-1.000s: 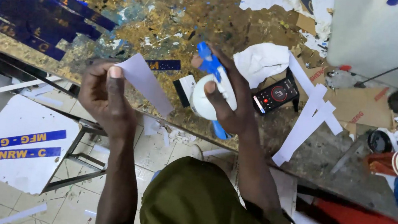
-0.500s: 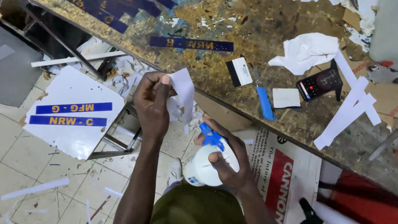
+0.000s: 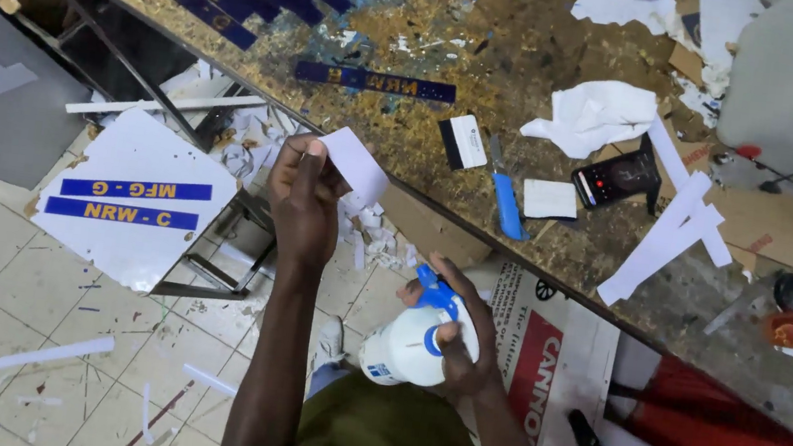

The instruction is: Inspecting and cleaning blue sign strips with yellow lettering on a workbench using a spray bottle.

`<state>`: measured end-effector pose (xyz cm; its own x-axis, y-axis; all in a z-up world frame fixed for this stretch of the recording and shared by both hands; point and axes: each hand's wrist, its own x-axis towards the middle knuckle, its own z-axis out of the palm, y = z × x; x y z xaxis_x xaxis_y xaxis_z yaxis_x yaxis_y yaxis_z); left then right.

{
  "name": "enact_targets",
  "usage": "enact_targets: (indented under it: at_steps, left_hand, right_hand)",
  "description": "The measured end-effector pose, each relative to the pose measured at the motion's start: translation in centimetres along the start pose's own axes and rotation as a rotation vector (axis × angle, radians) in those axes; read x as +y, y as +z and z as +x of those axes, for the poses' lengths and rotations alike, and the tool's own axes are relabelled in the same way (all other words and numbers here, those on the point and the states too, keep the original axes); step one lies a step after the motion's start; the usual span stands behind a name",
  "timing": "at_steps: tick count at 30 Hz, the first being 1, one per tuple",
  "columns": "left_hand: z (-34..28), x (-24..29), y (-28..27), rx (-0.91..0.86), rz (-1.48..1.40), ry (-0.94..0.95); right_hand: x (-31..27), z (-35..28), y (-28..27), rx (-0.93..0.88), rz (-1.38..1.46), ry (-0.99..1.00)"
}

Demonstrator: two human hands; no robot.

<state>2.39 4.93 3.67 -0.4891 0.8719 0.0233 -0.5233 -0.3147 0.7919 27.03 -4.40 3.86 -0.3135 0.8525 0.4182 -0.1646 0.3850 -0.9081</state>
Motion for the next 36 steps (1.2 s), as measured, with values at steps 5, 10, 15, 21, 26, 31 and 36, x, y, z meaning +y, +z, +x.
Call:
enact_targets:
  at_steps: [5, 10, 15, 21, 26, 31, 36]
  left_hand:
    - [-3.2, 0.3, 4.2, 0.003, -0.152, -0.084]
    - [-5.3, -2.7, 4.7, -0.002, -0.121, -0.145]
    - [-6.5, -3.5, 6.4, -0.017, -0.118, -0.174]
    - [-8.4, -5.8, 6.7, -0.039, -0.086, -0.259]
    - [-11.3, -6.3, 10.3, -0.040, 0.040, -0.314]
    - [-12.1, -6.8, 11.5, -0.043, 0.111, -0.331]
    - [-12.7, -8.7, 11.2, -0.133, 0.199, -0.316]
  right_hand:
    - [0.5, -0.9, -4.1, -0.034, 0.045, 0.026]
    - [0.2, -3.3, -7.5, -0.037, -0.048, 0.008]
    - [1.3, -5.2, -9.7, -0.035, -0.029, 0.012]
    - [0.8, -6.2, -11.4, 0.014, -0.011, 0.038]
    - [0.4, -6.9, -12.2, 0.073, -0.042, 0.058]
    - [0.7, -6.8, -12.3, 0.116, -0.050, 0.081]
    - [1.5, -7.1, -12.8, 0.085, -0.111, 0.039]
